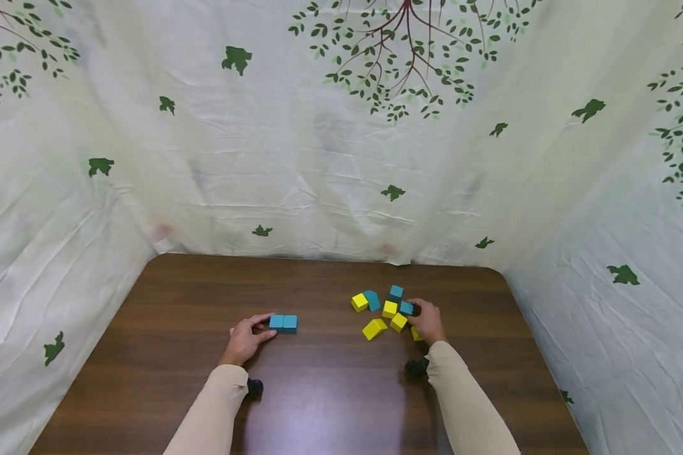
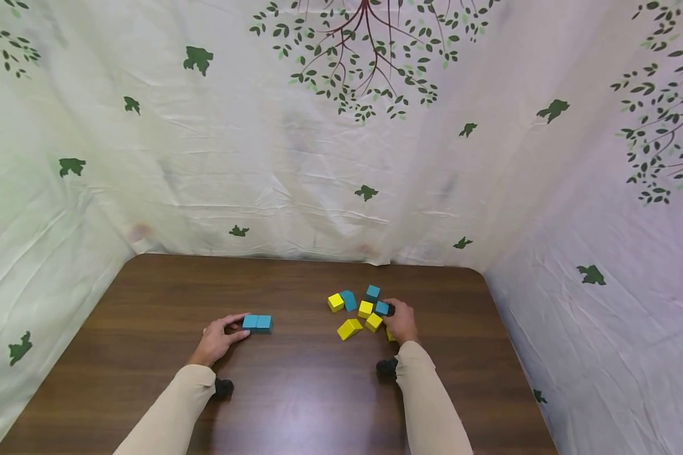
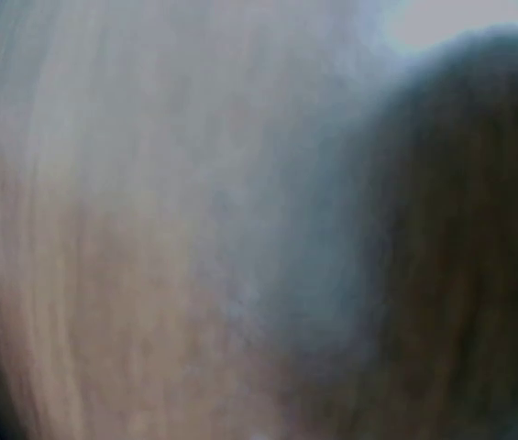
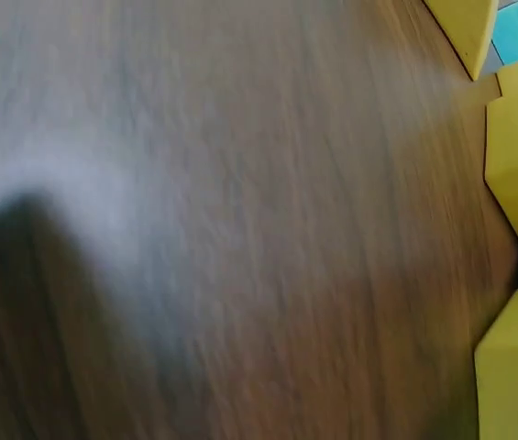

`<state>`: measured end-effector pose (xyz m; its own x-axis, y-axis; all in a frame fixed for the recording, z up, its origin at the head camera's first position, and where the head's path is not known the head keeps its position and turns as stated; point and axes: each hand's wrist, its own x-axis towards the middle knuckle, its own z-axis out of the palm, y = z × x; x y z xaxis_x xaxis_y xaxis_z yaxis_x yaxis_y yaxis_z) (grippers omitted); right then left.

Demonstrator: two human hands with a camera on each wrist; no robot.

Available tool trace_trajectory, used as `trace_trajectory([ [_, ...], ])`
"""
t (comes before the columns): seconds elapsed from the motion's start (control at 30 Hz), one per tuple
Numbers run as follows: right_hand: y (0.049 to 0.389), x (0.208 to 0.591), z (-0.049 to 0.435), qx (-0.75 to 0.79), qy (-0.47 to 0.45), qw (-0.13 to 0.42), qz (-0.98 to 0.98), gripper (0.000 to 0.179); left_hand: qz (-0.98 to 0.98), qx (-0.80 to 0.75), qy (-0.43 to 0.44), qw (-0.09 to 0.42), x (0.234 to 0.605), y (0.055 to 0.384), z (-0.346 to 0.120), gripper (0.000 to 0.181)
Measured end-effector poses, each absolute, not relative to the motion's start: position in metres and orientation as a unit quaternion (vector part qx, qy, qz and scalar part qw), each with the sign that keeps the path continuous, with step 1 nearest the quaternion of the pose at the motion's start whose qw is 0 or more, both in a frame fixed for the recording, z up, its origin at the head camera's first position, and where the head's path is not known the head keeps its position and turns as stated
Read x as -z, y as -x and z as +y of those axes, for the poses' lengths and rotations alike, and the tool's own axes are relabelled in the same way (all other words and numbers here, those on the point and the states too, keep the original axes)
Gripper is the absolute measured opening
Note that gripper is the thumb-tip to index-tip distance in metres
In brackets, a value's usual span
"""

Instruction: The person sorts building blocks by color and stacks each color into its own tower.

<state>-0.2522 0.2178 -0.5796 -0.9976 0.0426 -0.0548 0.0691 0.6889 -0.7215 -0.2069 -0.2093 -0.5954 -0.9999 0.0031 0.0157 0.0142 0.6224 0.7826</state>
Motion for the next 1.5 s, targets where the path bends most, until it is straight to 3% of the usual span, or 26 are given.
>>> trace_trajectory([
  [0.3,0.253,0.593,0.211,0.444,-0.056,-0.021,0.894,0.034,-0.903,0.429,0.01,0.003,0.595,0.208,-0.212,0.042],
  [1.07,0.244,0.573,0.214,0.459,-0.05,-0.059,0.885,0.04,-0.901,0.434,-0.001,0.002,0.596,0.208,-0.207,0.042],
  [1.5,0.229,0.545,0.17,0.477,-0.005,-0.104,0.873,0.041,-0.904,0.427,0.006,0.014,0.596,0.207,-0.208,0.043],
])
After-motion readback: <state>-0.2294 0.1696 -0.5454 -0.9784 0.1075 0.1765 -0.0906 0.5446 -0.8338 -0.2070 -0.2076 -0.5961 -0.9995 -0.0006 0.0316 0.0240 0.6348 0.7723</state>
